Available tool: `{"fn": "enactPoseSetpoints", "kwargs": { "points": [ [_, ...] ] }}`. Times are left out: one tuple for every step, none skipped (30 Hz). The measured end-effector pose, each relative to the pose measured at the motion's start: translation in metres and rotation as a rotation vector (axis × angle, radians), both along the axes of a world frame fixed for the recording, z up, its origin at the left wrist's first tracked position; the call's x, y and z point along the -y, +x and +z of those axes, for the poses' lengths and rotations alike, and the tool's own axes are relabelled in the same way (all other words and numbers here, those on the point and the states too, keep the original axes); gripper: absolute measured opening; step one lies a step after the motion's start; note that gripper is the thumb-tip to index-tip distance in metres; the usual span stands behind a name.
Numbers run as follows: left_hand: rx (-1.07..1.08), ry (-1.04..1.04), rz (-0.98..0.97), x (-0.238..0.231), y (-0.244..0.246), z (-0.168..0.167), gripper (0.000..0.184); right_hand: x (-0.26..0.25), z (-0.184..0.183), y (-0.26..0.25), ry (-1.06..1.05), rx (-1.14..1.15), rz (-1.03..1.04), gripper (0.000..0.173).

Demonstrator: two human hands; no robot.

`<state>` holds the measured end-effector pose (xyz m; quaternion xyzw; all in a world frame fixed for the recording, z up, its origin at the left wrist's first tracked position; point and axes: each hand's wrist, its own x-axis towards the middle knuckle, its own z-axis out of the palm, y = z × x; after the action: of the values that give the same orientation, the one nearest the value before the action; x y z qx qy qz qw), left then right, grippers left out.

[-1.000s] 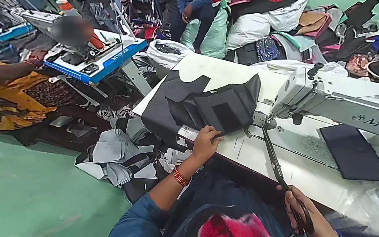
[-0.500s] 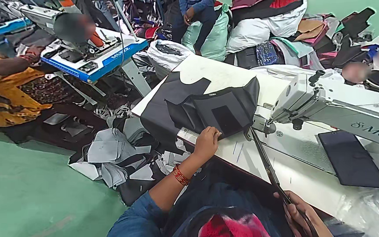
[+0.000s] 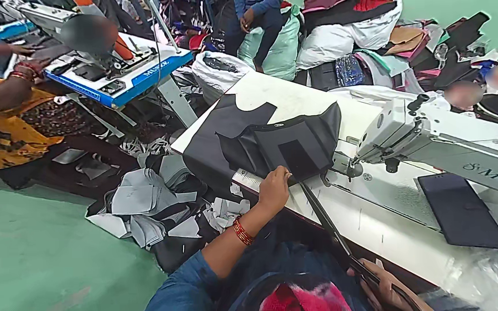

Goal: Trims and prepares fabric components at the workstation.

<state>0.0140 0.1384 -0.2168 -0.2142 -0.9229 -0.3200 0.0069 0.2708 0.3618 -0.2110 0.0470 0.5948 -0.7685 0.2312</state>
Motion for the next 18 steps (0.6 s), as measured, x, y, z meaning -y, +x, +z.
{"fn": "enactPoseSetpoints", "kwargs": {
  "points": [
    [-0.009, 0.009, 0.002, 0.0, 0.0, -0.001, 0.03, 0.0, -0.002, -0.002, -0.029, 0.003, 0.008, 0.061],
    [-0.018, 0.018, 0.004, 0.0, 0.001, -0.002, 0.029, 0.0, -0.003, -0.003, -0.061, 0.011, 0.011, 0.06],
    [-0.029, 0.031, 0.004, 0.0, 0.002, -0.004, 0.029, 0.0, -0.004, -0.005, -0.09, 0.023, 0.007, 0.06],
    [-0.045, 0.043, 0.001, 0.0, 0.003, -0.006, 0.028, 0.001, -0.005, -0.006, -0.112, 0.037, 0.005, 0.061],
    [-0.071, 0.056, -0.004, 0.001, 0.004, -0.009, 0.028, 0.0, -0.005, -0.008, -0.135, 0.05, 0.002, 0.064],
    [-0.117, 0.072, -0.011, 0.001, 0.005, -0.013, 0.027, 0.001, -0.005, -0.009, -0.156, 0.062, -0.004, 0.065],
    [-0.172, 0.091, -0.018, 0.001, 0.005, -0.017, 0.025, 0.001, -0.004, -0.01, -0.169, 0.071, -0.011, 0.066],
    [-0.231, 0.11, -0.025, 0.001, 0.006, -0.022, 0.024, 0.002, -0.003, -0.012, -0.184, 0.083, -0.017, 0.065],
    [-0.292, 0.124, -0.032, 0.001, 0.007, -0.027, 0.022, 0.003, -0.001, -0.013, -0.194, 0.092, -0.019, 0.064],
    [-0.339, 0.131, -0.038, 0.001, 0.007, -0.032, 0.02, 0.005, 0.0, -0.014, -0.199, 0.099, -0.025, 0.063],
    [-0.375, 0.134, -0.041, 0.002, 0.008, -0.035, 0.02, 0.006, 0.001, -0.015, -0.192, 0.104, -0.028, 0.061],
    [-0.396, 0.137, -0.044, 0.002, 0.009, -0.038, 0.02, 0.007, 0.002, -0.015, -0.176, 0.102, -0.027, 0.059],
    [-0.409, 0.14, -0.048, 0.003, 0.009, -0.039, 0.02, 0.008, 0.002, -0.015, -0.156, 0.095, -0.019, 0.059],
    [-0.414, 0.146, -0.055, 0.004, 0.009, -0.04, 0.02, 0.008, 0.001, -0.014, -0.139, 0.081, -0.008, 0.058],
    [-0.414, 0.156, -0.068, 0.005, 0.009, -0.04, 0.021, 0.008, 0.0, -0.013, -0.124, 0.065, 0.002, 0.057],
    [-0.411, 0.171, -0.083, 0.007, 0.009, -0.039, 0.022, 0.007, 0.0, -0.012, -0.108, 0.055, 0.005, 0.056],
    [-0.409, 0.187, -0.101, 0.009, 0.008, -0.039, 0.025, 0.005, 0.0, -0.01, -0.091, 0.051, 0.005, 0.056],
    [-0.408, 0.206, -0.121, 0.011, 0.007, -0.038, 0.029, 0.001, 0.001, -0.007, -0.068, 0.054, -0.003, 0.056]
  ]
}}
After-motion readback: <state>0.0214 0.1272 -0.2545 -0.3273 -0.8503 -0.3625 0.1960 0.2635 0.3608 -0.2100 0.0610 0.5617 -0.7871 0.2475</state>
